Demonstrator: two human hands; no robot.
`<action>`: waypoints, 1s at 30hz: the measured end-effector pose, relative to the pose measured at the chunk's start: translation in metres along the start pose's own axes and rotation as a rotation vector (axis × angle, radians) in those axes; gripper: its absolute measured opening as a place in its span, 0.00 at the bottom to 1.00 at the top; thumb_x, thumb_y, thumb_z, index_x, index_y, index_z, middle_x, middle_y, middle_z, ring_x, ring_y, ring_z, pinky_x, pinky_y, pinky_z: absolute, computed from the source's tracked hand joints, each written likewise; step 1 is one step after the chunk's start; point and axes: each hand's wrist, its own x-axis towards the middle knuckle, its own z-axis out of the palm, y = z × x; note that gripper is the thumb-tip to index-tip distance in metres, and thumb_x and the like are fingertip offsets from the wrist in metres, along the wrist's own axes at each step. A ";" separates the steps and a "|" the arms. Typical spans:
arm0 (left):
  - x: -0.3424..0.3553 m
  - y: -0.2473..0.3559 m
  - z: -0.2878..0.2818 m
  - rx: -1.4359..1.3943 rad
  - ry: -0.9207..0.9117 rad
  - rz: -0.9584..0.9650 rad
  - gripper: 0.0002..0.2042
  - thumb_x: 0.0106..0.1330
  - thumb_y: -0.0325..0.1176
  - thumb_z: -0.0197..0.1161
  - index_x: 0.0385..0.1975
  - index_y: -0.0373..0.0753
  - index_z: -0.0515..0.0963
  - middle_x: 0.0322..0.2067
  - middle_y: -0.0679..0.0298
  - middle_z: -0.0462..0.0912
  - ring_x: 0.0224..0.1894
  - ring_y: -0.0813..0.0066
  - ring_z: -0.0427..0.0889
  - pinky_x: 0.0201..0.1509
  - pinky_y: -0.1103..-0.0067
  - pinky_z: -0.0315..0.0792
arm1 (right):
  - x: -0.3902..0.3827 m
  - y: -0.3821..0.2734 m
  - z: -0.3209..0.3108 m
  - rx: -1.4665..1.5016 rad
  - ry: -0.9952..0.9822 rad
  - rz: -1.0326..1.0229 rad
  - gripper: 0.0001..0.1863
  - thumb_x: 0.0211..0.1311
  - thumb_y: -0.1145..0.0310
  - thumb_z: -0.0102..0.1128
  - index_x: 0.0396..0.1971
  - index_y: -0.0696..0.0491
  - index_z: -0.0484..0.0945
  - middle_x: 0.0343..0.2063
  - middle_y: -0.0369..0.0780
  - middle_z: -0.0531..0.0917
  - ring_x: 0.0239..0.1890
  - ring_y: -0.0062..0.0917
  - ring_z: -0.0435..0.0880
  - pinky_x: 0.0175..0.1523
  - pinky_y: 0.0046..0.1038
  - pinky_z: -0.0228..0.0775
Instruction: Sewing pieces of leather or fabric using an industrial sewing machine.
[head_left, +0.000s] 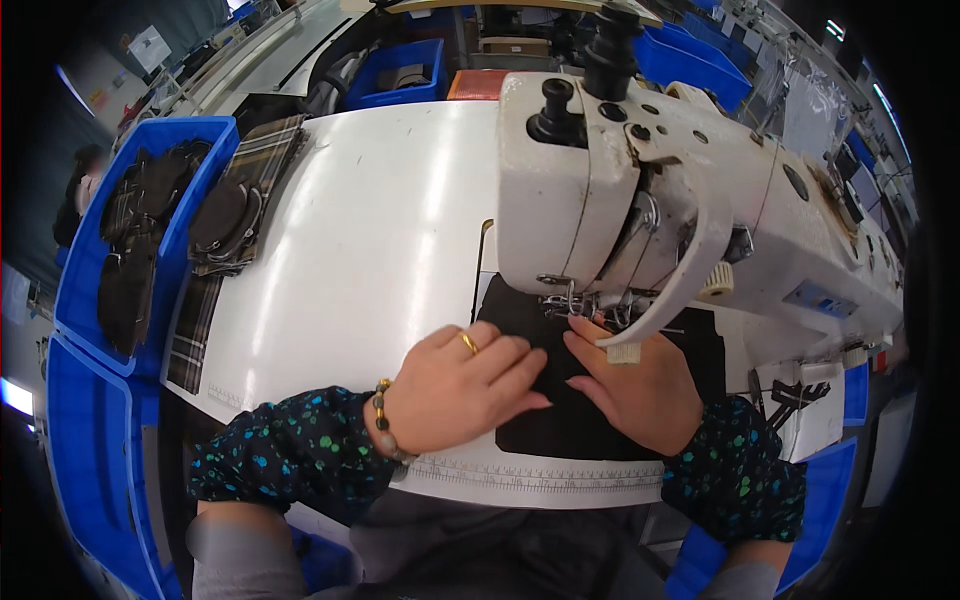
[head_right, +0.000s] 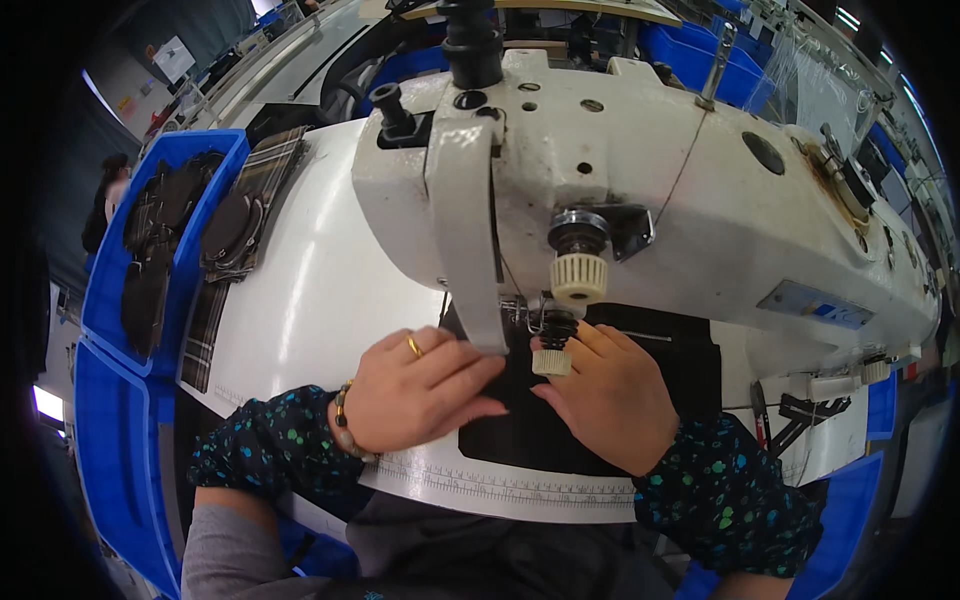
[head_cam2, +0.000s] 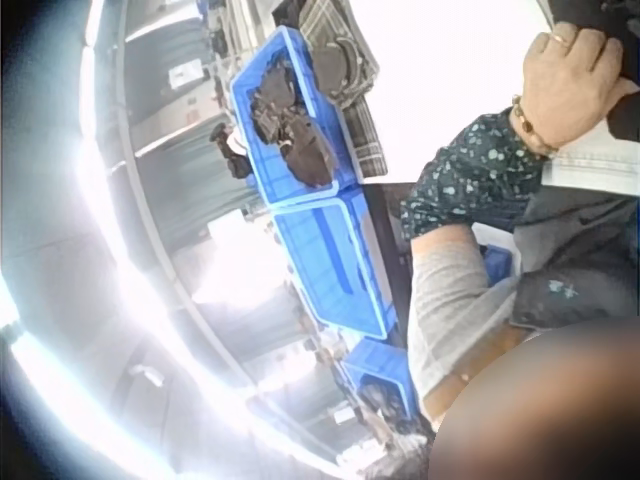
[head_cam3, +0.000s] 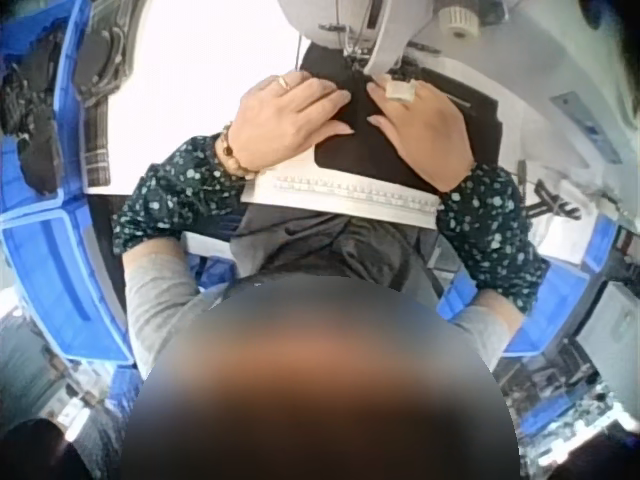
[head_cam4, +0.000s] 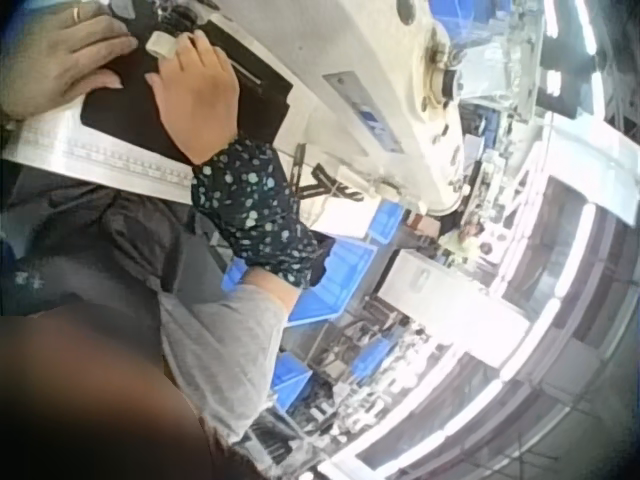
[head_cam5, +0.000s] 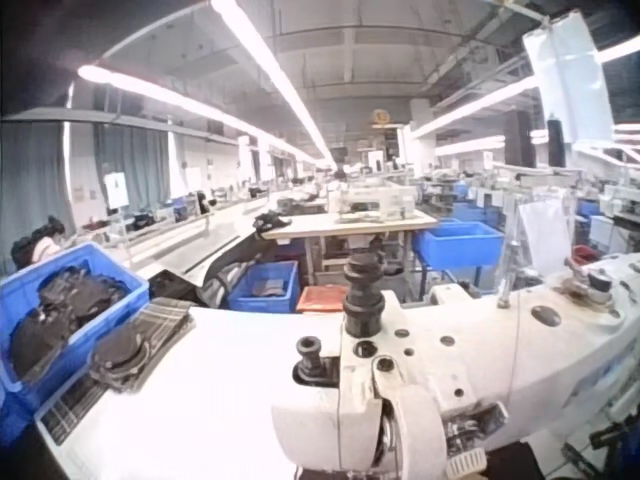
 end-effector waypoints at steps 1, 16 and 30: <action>0.002 -0.006 0.005 0.031 -0.043 -0.062 0.20 0.58 0.50 0.72 0.40 0.39 0.84 0.39 0.69 0.82 0.41 0.73 0.80 0.39 0.78 0.74 | 0.001 0.000 0.000 0.000 -0.015 0.009 0.26 0.56 0.64 0.74 0.55 0.54 0.81 0.58 0.41 0.82 0.56 0.39 0.84 0.58 0.38 0.77; -0.002 -0.012 0.012 -0.014 -0.190 -0.161 0.25 0.61 0.52 0.68 0.49 0.39 0.85 0.53 0.66 0.83 0.55 0.69 0.78 0.59 0.73 0.73 | 0.007 -0.010 0.002 -0.101 -0.035 0.039 0.24 0.57 0.61 0.74 0.52 0.52 0.82 0.58 0.38 0.83 0.54 0.34 0.86 0.53 0.35 0.79; 0.001 -0.012 0.015 -0.011 -0.196 -0.175 0.25 0.61 0.51 0.68 0.51 0.38 0.84 0.54 0.65 0.83 0.56 0.68 0.78 0.62 0.71 0.72 | 0.011 -0.007 0.006 -0.078 0.191 -0.023 0.10 0.51 0.66 0.75 0.31 0.54 0.86 0.27 0.39 0.79 0.40 0.34 0.80 0.58 0.39 0.74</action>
